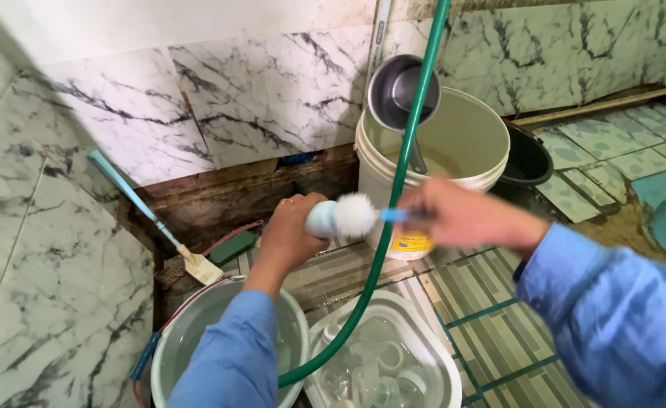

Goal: The recorder washes several baby bottles and components using a bottle brush, soap, and a water hose in a bathroom sink area.

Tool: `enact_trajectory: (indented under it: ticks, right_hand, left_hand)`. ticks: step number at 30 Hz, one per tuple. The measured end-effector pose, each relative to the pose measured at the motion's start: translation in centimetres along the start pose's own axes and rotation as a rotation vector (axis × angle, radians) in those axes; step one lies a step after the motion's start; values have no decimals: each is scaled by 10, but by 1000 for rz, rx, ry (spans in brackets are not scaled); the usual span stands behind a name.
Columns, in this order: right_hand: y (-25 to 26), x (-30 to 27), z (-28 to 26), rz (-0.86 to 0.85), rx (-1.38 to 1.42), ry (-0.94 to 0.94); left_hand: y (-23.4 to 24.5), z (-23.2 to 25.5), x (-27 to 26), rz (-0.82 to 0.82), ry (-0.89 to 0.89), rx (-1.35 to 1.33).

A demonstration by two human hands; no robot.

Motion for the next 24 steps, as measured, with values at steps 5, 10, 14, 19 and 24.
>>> enact_trajectory:
  ticks: [5,10,14,19,24]
  right_hand:
    - [41,-18,-20,418,-734,105]
    - [-14,-28,17,-138,-829,-162]
    - [-14,-37,26,-301,144,-325]
    - [37,-26,12,272,-325,79]
    - [-26,-36,22,-214,-808,-148]
  left_hand:
    - [9,25,-2,50,-27,-217]
    - [12,22,-17,32,-13,-160]
    - [-15,7,-25,-144,63,-187]
    - [-16,17,-28,-158,22,-319]
    - [12,12,-32,27,49,-373]
Point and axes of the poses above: each hand's wrist, its own x-axis towards the middle knuckle, its own y-axis out of the back of the hand, z = x × y, the point moved 9 cm from there along x, towards the middle knuckle, and after that the axes turned 12 degrees about y, right-handed, at the moved point
